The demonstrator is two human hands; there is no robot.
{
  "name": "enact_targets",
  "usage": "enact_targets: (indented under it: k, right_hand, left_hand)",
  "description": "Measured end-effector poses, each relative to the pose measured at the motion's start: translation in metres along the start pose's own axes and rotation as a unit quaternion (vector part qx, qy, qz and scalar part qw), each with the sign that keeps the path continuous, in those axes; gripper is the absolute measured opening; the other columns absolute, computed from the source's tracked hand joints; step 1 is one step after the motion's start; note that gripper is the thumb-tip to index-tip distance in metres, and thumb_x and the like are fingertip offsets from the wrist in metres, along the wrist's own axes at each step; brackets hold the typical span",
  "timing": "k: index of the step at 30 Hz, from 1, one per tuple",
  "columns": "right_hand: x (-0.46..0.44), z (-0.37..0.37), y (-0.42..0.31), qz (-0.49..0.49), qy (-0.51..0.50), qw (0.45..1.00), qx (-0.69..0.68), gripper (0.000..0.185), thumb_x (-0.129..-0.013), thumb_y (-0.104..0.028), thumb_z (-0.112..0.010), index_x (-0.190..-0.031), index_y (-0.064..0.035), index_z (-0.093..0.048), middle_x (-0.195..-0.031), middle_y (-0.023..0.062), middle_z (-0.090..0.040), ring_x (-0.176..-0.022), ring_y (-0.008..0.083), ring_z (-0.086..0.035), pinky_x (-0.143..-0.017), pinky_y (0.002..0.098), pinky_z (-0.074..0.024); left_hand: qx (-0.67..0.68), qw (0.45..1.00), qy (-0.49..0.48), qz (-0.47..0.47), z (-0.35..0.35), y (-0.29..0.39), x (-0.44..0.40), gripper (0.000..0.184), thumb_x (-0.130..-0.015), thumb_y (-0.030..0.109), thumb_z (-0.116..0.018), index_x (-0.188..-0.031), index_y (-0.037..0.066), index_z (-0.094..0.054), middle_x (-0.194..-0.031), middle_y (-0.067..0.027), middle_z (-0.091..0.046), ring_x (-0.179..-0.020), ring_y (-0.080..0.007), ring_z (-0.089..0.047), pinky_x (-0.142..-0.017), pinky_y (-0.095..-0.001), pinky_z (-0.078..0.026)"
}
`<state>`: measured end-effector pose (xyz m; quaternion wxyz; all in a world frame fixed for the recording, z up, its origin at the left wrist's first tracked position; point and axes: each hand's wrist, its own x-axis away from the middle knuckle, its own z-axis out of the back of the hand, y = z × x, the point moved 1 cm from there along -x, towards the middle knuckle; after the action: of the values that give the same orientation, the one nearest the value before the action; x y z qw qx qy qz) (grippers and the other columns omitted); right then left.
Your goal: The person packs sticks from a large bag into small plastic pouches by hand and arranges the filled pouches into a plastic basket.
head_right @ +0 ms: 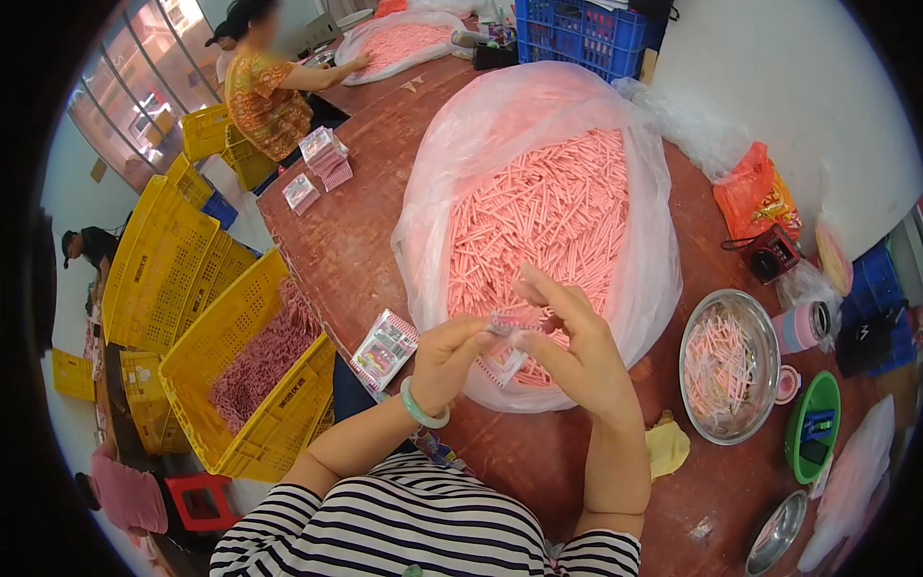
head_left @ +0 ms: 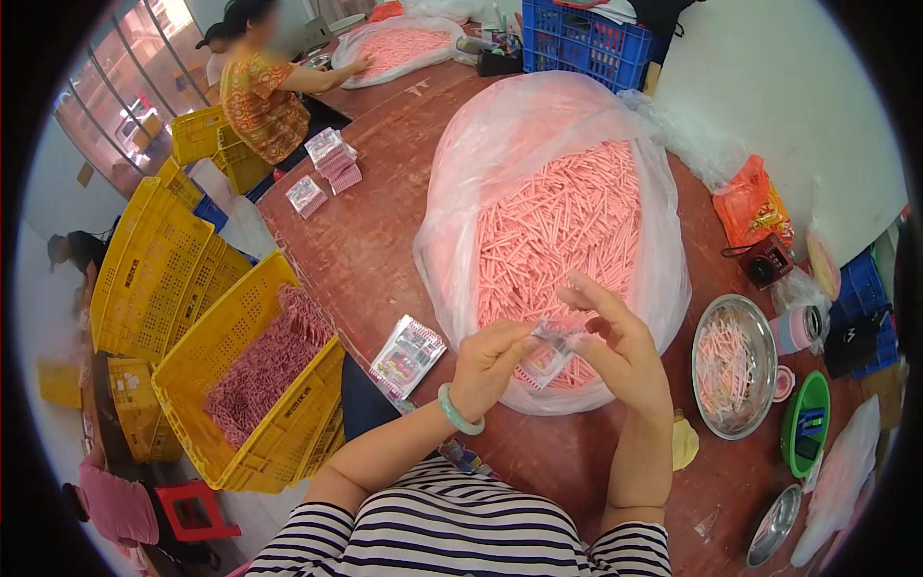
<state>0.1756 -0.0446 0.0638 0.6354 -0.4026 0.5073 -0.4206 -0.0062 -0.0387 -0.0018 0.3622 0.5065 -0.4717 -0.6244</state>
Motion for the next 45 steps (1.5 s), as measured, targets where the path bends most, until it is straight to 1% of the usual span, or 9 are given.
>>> enact_targets:
  k: [5,9,13,15,21,23,28,37,45]
  right_hand:
    - [-0.002,0.007,0.003,0.002,-0.042,0.996,0.08,0.039,-0.082,-0.002,-0.066,-0.121,-0.0005,-0.061,-0.099,0.0081,-0.062,-0.085,0.0157,-0.058,-0.076,0.0269,-0.0469]
    - [-0.007,0.017,0.004,-0.053,0.07,0.995,-0.054,0.033,-0.079,0.002,-0.064,-0.112,0.0001,-0.065,-0.088,0.0121,-0.06,-0.077,0.021,-0.059,-0.072,0.0275,-0.047]
    - [-0.01,0.044,0.046,-0.03,0.001,0.951,0.309,0.017,-0.075,-0.003,-0.065,-0.092,0.0013,-0.067,-0.082,0.0166,-0.061,-0.077,0.0308,-0.06,-0.072,0.0371,-0.049]
    - [-0.007,0.038,0.069,-0.074,-0.091,0.916,0.383,0.011,-0.074,-0.007,-0.065,-0.081,0.0023,-0.066,-0.081,0.0195,-0.061,-0.078,0.0361,-0.06,-0.073,0.0426,-0.0491]
    - [0.004,0.022,0.117,-0.033,-0.077,0.842,0.533,0.01,-0.075,-0.006,-0.054,-0.075,0.0,-0.062,-0.08,0.0218,-0.061,-0.082,0.0386,-0.06,-0.075,0.0477,-0.0475]
    - [0.009,0.024,0.129,0.04,-0.048,0.876,0.479,0.014,-0.071,-0.002,-0.052,-0.079,-0.0006,-0.063,-0.084,0.0213,-0.062,-0.084,0.0399,-0.058,-0.077,0.0488,-0.0458]
    - [0.003,0.015,0.117,0.026,-0.052,0.859,0.508,0.013,-0.065,0.003,-0.059,-0.078,0.0015,-0.06,-0.08,0.0213,-0.059,-0.084,0.0397,-0.056,-0.078,0.0482,-0.0451]
    - [-0.003,0.017,0.089,0.007,-0.019,0.866,0.5,0.007,-0.071,0.002,-0.061,-0.077,0.0047,-0.058,-0.079,0.0191,-0.057,-0.081,0.0376,-0.055,-0.073,0.047,-0.0438]
    - [-0.005,0.0,0.014,0.045,-0.038,0.961,0.27,0.014,-0.068,0.007,-0.065,-0.082,0.0032,-0.065,-0.073,0.0131,-0.054,-0.067,0.0264,-0.055,-0.06,0.0338,-0.0427]
  left_hand:
    - [0.182,0.972,-0.055,0.137,-0.009,0.01,-0.013,0.021,-0.087,0.006,-0.067,-0.107,-0.002,-0.069,-0.096,-0.0047,-0.068,-0.088,-0.0075,-0.06,-0.076,-0.0224,-0.049]
    - [0.125,0.961,-0.156,0.19,0.016,0.013,-0.016,0.03,-0.085,-0.001,-0.065,-0.115,-0.001,-0.063,-0.103,-0.0049,-0.067,-0.09,-0.0093,-0.062,-0.078,-0.0256,-0.05]
    - [0.397,0.898,-0.071,0.175,0.025,0.016,-0.021,0.022,-0.09,0.005,-0.06,-0.112,0.001,-0.063,-0.106,-0.0068,-0.068,-0.095,-0.0144,-0.064,-0.083,-0.0294,-0.051]
    - [0.362,0.914,-0.037,0.179,0.026,0.013,-0.021,0.021,-0.092,0.008,-0.059,-0.111,0.001,-0.063,-0.108,-0.0074,-0.067,-0.096,-0.0152,-0.064,-0.085,-0.0306,-0.051]
    - [0.399,0.89,-0.024,0.219,0.026,0.015,-0.018,0.026,-0.098,0.018,-0.055,-0.116,0.001,-0.061,-0.109,-0.0064,-0.066,-0.098,-0.0137,-0.063,-0.085,-0.0296,-0.052]
    - [0.385,0.905,-0.044,0.174,0.032,-0.024,-0.012,0.027,-0.097,0.021,-0.057,-0.115,0.002,-0.062,-0.108,-0.0041,-0.066,-0.097,-0.0121,-0.062,-0.084,-0.0277,-0.051]
    - [0.404,0.89,-0.036,0.208,0.031,-0.013,-0.013,0.028,-0.097,0.021,-0.057,-0.116,0.002,-0.063,-0.109,-0.002,-0.066,-0.097,-0.0082,-0.061,-0.084,-0.0252,-0.05]
    - [0.419,0.883,-0.033,0.207,0.03,-0.016,-0.012,0.033,-0.099,0.023,-0.054,-0.12,-0.001,-0.061,-0.115,-0.0054,-0.065,-0.105,-0.0126,-0.061,-0.09,-0.0292,-0.049]
    - [0.273,0.938,-0.083,0.194,0.021,-0.024,-0.011,0.034,-0.099,0.026,-0.053,-0.117,-0.002,-0.063,-0.11,-0.0039,-0.066,-0.1,-0.0087,-0.058,-0.09,-0.0256,-0.046]
